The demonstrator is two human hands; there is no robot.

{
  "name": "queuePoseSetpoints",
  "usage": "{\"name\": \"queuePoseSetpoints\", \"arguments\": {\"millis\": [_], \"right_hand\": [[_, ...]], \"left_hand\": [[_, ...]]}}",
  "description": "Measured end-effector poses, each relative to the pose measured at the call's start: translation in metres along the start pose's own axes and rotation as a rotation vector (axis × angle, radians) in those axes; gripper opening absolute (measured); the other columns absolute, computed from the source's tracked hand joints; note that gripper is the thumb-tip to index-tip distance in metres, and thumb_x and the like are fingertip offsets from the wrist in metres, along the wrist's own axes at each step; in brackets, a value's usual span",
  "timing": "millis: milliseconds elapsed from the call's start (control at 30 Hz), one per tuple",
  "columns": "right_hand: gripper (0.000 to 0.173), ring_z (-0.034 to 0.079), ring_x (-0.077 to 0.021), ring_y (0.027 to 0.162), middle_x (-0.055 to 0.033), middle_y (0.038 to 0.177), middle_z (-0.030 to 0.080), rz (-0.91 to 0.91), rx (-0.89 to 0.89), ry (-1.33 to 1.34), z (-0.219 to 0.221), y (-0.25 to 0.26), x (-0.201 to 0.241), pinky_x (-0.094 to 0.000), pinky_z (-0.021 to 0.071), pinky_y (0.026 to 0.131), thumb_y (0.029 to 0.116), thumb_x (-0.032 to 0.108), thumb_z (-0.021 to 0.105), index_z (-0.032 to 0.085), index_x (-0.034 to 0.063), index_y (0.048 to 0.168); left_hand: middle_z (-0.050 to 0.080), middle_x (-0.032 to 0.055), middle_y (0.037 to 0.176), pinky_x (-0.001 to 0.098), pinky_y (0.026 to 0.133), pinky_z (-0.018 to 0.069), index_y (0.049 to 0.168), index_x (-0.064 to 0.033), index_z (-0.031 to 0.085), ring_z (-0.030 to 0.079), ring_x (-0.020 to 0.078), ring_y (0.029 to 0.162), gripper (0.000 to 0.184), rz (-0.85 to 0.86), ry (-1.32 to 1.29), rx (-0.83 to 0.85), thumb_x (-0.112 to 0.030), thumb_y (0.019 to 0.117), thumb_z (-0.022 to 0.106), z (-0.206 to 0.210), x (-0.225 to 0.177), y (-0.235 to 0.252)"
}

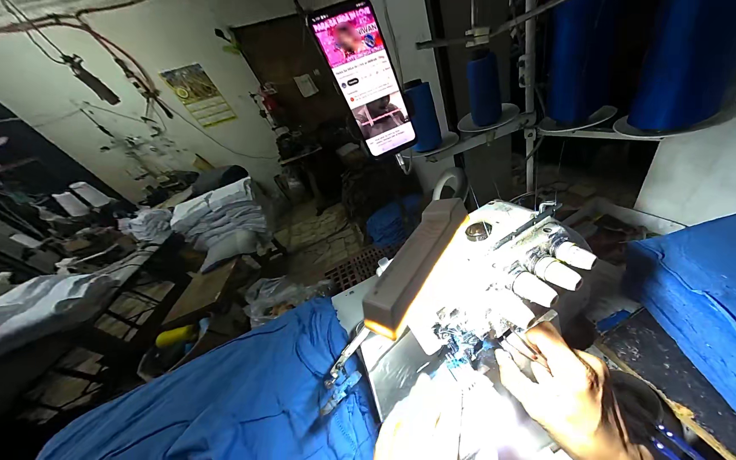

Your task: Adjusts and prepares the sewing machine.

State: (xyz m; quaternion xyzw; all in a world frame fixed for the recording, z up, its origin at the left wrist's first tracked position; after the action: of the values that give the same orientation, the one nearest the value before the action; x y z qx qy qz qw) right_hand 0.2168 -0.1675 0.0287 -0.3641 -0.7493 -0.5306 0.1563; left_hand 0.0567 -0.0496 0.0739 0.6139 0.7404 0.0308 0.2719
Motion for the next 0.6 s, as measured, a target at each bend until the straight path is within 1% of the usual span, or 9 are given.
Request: {"name": "queuePoseSetpoints", "arguments": {"millis": [67, 133, 200, 300, 367, 433, 500, 533, 600], "right_hand": [[0.022, 0.051, -0.0018, 0.051, 0.0074, 0.061, 0.054, -0.010, -0.016, -0.008, -0.003, 0.004, -0.007, -0.0227, 0.0424, 0.045, 0.0846, 0.036, 0.070, 0.064, 0.0153, 0.085], [0.022, 0.049, -0.0022, 0.052, 0.0080, 0.061, 0.051, 0.001, -0.004, -0.033, -0.004, 0.006, -0.010, -0.0238, 0.0409, 0.045, 0.0853, 0.037, 0.069, 0.063, 0.0159, 0.088], [0.021, 0.048, -0.0025, 0.050, 0.0071, 0.060, 0.050, -0.003, -0.025, -0.050, -0.005, 0.005, -0.007, -0.0233, 0.0400, 0.044, 0.0849, 0.035, 0.068, 0.062, 0.0151, 0.086], [0.018, 0.048, -0.0034, 0.048, 0.0036, 0.058, 0.052, 0.003, -0.068, -0.074, -0.013, -0.003, 0.002, -0.0223, 0.0381, 0.043, 0.0838, 0.028, 0.068, 0.062, 0.0120, 0.080], [0.020, 0.047, -0.0040, 0.050, 0.0015, 0.061, 0.053, 0.031, -0.018, -0.043, -0.019, -0.014, 0.003, -0.0213, 0.0384, 0.045, 0.0860, 0.027, 0.070, 0.060, 0.0105, 0.080], [0.023, 0.044, -0.0037, 0.049, 0.0021, 0.059, 0.049, 0.038, -0.010, -0.052, -0.018, -0.019, -0.001, -0.0211, 0.0351, 0.044, 0.0858, 0.027, 0.071, 0.057, 0.0111, 0.078], [0.023, 0.044, -0.0025, 0.048, 0.0029, 0.058, 0.049, 0.027, -0.022, -0.044, -0.014, -0.019, -0.001, -0.0202, 0.0342, 0.044, 0.0847, 0.027, 0.072, 0.057, 0.0115, 0.076], [0.022, 0.045, -0.0016, 0.049, 0.0033, 0.058, 0.051, 0.011, -0.027, -0.035, -0.011, -0.017, 0.000, -0.0195, 0.0351, 0.044, 0.0840, 0.027, 0.072, 0.058, 0.0122, 0.075], [0.020, 0.048, -0.0003, 0.050, 0.0039, 0.060, 0.054, -0.019, -0.044, -0.014, -0.007, -0.015, -0.001, -0.0188, 0.0374, 0.045, 0.0829, 0.028, 0.072, 0.060, 0.0134, 0.076]], "left_hand": [[0.059, 0.0166, 0.146, 0.0554, 0.115, 0.0349, 0.140, -0.0006, 0.062, 0.051, 0.0347, 0.140, 0.055, -0.015, 0.088, 0.045, -0.040, 0.1034, 0.049, 0.002, 0.007, 0.009], [0.058, 0.0137, 0.148, 0.0537, 0.116, 0.0346, 0.142, -0.0031, 0.061, 0.050, 0.0318, 0.141, 0.053, -0.048, 0.111, 0.062, -0.039, 0.1037, 0.051, -0.005, 0.013, 0.012], [0.059, 0.0115, 0.147, 0.0523, 0.116, 0.0357, 0.141, -0.0048, 0.062, 0.051, 0.0298, 0.141, 0.048, -0.065, 0.096, 0.069, -0.034, 0.1041, 0.052, -0.010, 0.017, 0.016], [0.065, 0.0098, 0.139, 0.0471, 0.110, 0.0446, 0.138, -0.0066, 0.065, 0.058, 0.0270, 0.131, 0.044, -0.072, 0.061, 0.033, -0.031, 0.1021, 0.056, -0.015, 0.024, 0.029], [0.070, 0.0082, 0.120, 0.0407, 0.097, 0.0507, 0.127, -0.0082, 0.073, 0.063, 0.0237, 0.114, 0.039, -0.101, 0.037, -0.043, -0.032, 0.0978, 0.063, -0.016, 0.029, 0.041], [0.068, 0.0003, 0.101, 0.0303, 0.082, 0.0547, 0.107, -0.0150, 0.079, 0.064, 0.0126, 0.095, 0.028, -0.147, 0.011, -0.116, -0.036, 0.0916, 0.069, -0.012, 0.039, 0.053], [0.067, -0.0082, 0.086, 0.0217, 0.067, 0.0549, 0.086, -0.0214, 0.077, 0.064, 0.0025, 0.077, 0.017, -0.193, -0.108, -0.187, -0.038, 0.0859, 0.073, -0.004, 0.054, 0.063], [0.068, -0.0092, 0.082, 0.0211, 0.063, 0.0553, 0.081, -0.0222, 0.076, 0.064, 0.0016, 0.072, 0.014, -0.210, -0.183, -0.204, -0.035, 0.0843, 0.075, -0.001, 0.058, 0.065], [0.068, -0.0098, 0.080, 0.0209, 0.063, 0.0551, 0.080, -0.0221, 0.075, 0.064, 0.0014, 0.070, 0.010, -0.220, -0.244, -0.202, -0.031, 0.0842, 0.075, 0.002, 0.060, 0.066]]}}
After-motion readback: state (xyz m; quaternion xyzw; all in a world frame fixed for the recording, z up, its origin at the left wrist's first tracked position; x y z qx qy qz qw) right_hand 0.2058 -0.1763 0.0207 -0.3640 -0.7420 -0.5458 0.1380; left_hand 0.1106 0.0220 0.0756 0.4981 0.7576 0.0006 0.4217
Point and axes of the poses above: each hand's wrist, its own y-axis towards the middle knuckle, its own z-axis out of the palm, x = y × z, the point moved 5 cm from there along y, towards the middle knuckle
